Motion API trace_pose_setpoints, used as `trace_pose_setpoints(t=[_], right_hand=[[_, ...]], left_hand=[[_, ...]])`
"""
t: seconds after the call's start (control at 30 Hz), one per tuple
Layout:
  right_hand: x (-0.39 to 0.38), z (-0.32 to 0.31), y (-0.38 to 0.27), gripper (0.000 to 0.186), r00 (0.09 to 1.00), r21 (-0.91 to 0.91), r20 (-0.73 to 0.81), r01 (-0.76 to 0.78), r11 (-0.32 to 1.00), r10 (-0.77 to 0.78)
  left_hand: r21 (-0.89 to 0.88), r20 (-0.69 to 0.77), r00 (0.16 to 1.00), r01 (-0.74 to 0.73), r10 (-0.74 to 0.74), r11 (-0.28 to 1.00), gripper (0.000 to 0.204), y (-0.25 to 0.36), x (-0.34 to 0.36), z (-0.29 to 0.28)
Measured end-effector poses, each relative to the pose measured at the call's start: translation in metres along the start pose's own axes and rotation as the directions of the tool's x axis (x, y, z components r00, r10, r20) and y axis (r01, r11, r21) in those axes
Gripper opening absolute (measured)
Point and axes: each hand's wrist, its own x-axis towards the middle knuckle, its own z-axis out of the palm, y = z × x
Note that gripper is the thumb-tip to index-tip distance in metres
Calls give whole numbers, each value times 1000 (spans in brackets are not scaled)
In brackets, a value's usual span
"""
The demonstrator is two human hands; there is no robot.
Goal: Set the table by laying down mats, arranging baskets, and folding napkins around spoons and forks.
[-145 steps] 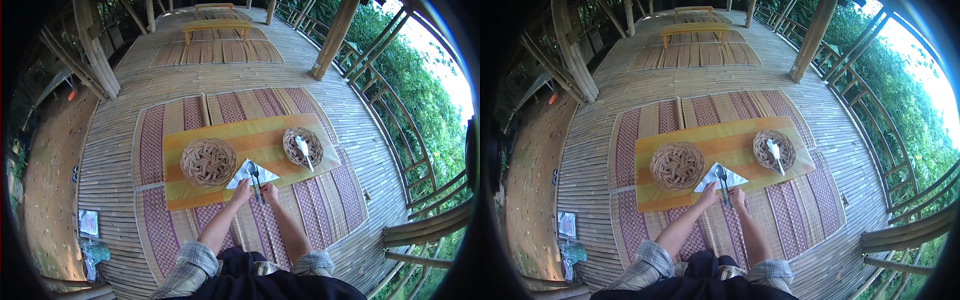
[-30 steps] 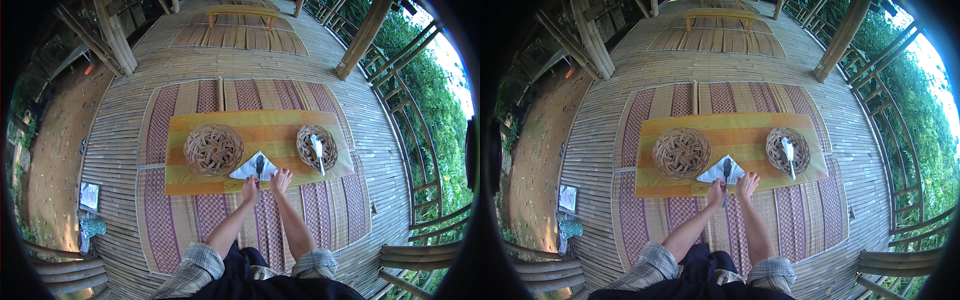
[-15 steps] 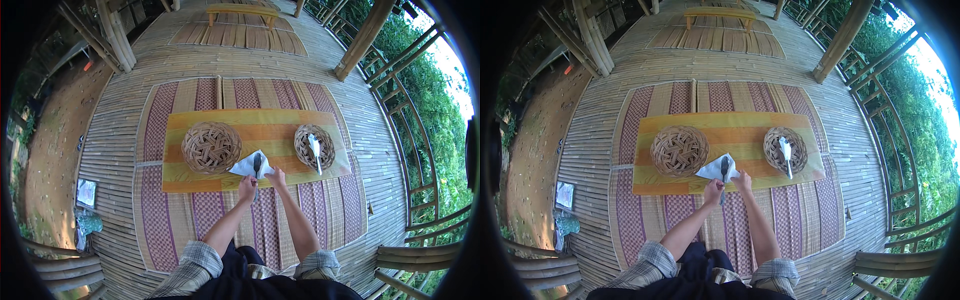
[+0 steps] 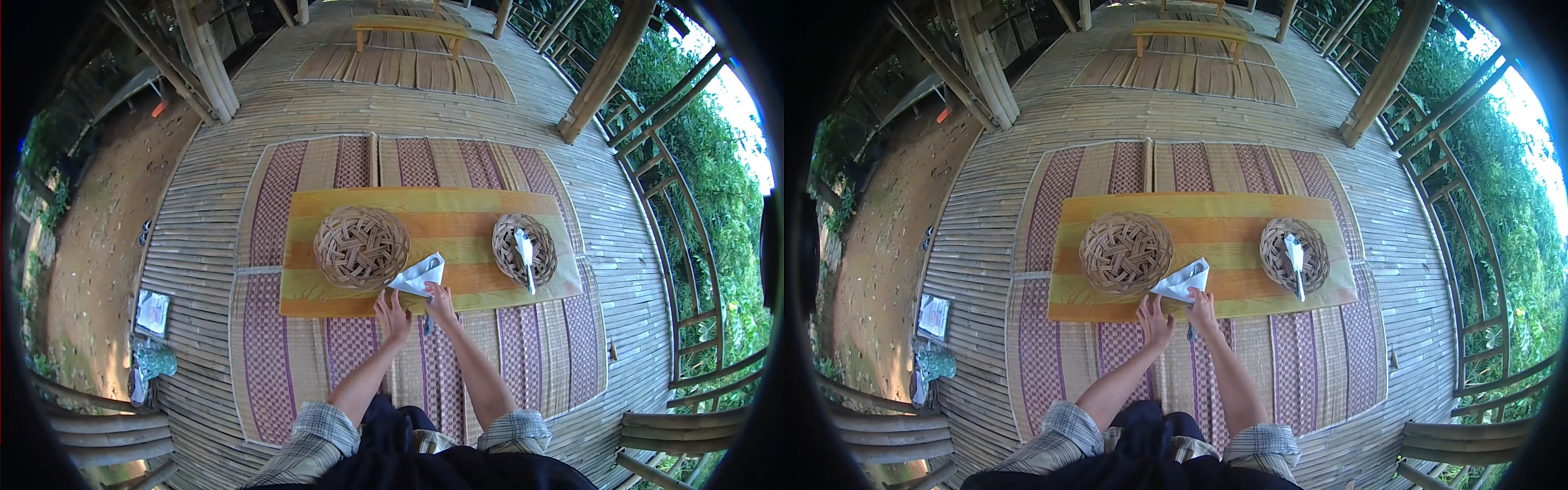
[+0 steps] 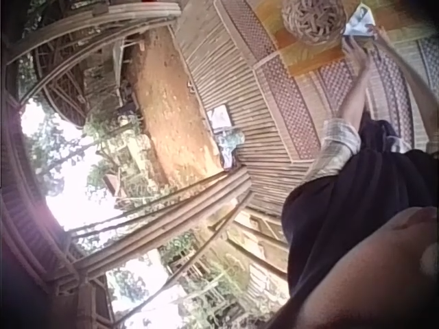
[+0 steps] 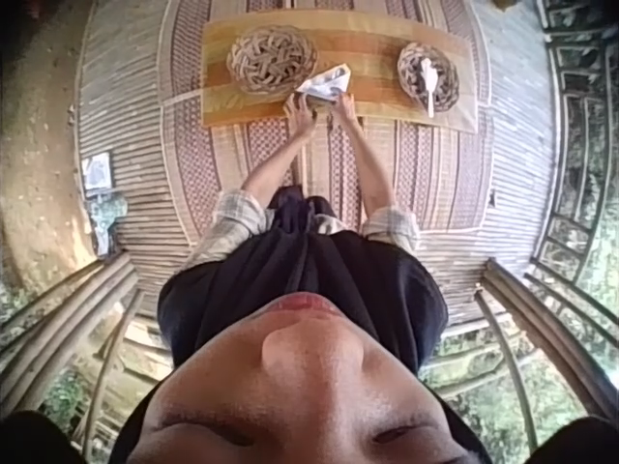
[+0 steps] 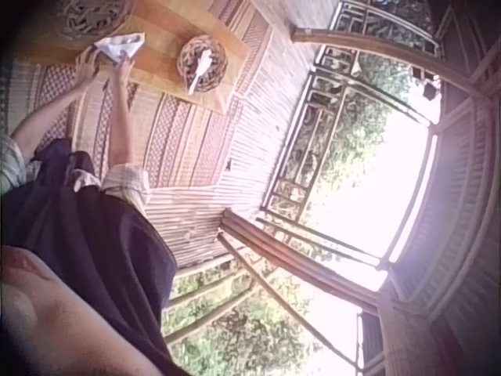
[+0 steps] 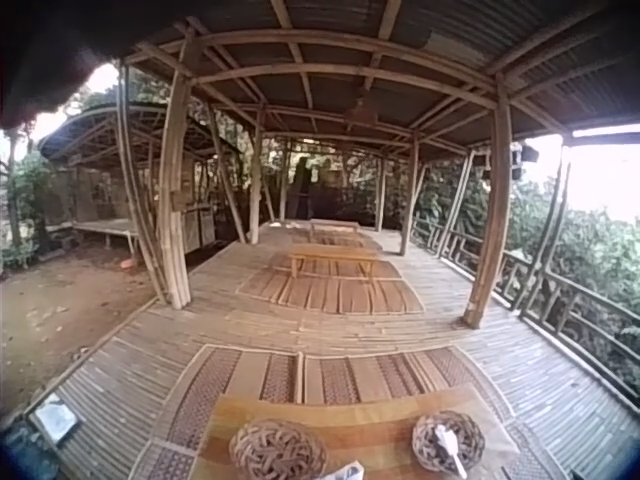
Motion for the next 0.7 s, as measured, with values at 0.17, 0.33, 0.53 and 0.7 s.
trace_pose_setpoints(t=[0.17,0.33,0.53,0.7], right_hand=[[-10,1,-4,45,997,-137,-20,70,988,-73],[-13,-2,-24,45,989,-209,28,146,967,-144],[-14,-2,-28,40,996,-260,-34,74,963,-85],[-11,7,-19,42,998,-298,-34,-57,953,49]], left_hand=[[29,90,976,196,-198,980,63,19,8,11],[-36,80,945,321,-317,946,60,7,15,20],[-403,-12,984,156,-176,902,55,5,3,17],[-560,66,989,149,-136,815,45,23,-2,3]])
